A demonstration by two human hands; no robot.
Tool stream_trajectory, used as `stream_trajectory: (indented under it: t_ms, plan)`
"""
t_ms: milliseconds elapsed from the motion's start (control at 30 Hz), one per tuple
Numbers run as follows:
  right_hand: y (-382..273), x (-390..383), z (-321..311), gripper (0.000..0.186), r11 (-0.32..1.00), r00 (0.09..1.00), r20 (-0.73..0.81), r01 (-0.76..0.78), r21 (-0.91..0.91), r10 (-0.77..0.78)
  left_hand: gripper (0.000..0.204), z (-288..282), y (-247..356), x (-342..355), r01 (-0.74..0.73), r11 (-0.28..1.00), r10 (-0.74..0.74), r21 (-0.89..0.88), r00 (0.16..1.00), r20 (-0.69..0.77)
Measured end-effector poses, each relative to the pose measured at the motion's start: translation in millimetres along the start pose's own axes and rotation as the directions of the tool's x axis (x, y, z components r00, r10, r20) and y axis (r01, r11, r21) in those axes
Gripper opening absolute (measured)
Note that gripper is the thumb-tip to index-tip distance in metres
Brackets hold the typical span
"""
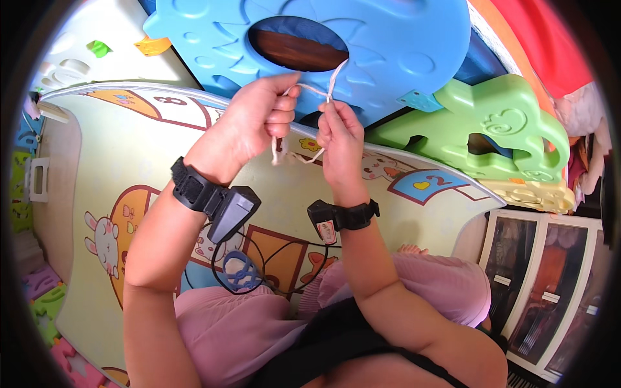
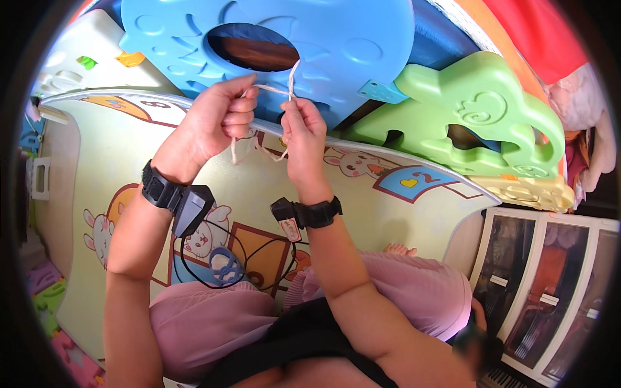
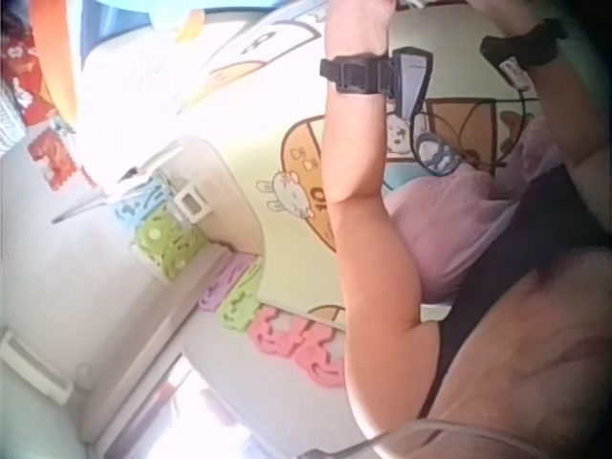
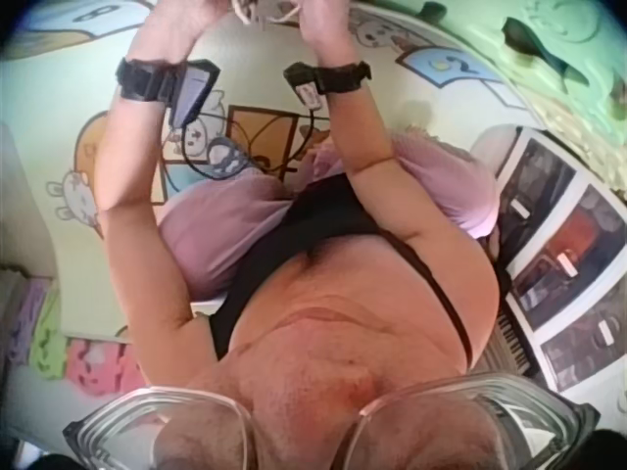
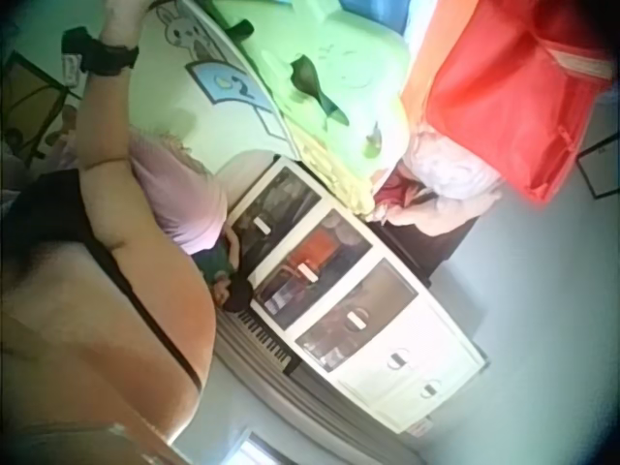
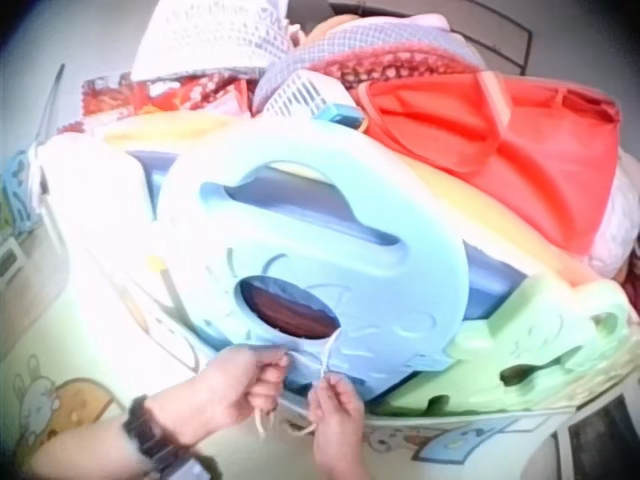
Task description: The person ties straps on plastic playpen panels and connects them together. They handle a yellow panel, then a blue panel, threading and tying straps to secure the pieces. The person sits on a colorful play mat while assembling the structure.
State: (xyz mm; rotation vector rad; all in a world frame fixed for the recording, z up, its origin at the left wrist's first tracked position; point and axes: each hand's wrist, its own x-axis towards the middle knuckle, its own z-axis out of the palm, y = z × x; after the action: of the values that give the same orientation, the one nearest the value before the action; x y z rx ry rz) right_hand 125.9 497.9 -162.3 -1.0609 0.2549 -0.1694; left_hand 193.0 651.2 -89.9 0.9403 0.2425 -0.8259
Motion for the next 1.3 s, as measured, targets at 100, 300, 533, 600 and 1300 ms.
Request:
stream_trajectory:
  t_ms: [100, 300, 533, 600, 1300]
  plan:
    - [-1, -3, 6, 0.018, 0.999, 0.995, -0.099, 0.011, -0.042, -0.015, 0.037, 4, -8, -1, -0.037, 0.999, 0.039, 0.015, 0.993, -0.11]
    - [3, -3, -8, 0.02, 0.998, 0.995, -0.092, 0.047, 0.045, -0.043, 0.036, 16, -2, 28, -0.188, 0.967, 0.168, -0.173, 0.978, -0.122]
    - [17, 12, -14, 0.025, 0.961, 0.966, -0.155, 0.169, -0.218, -0.205, 0.034, -5, 20, 32, -0.21, 0.963, 0.214, -0.167, 0.977, 0.006]
    - [18, 10, -10, 0.026, 0.959, 0.959, -0.193, 0.158, -0.234, -0.206, 0.02, -9, 26, 19, -0.264, 0.96, 0.267, -0.097, 0.963, 0.025]
    - [24, 16, -16, 0.02, 0.879, 0.909, -0.221, 0.243, -0.411, -0.354, 0.023, 22, 11, 21, -0.567, 0.76, 0.635, 0.318, 0.753, -0.175]
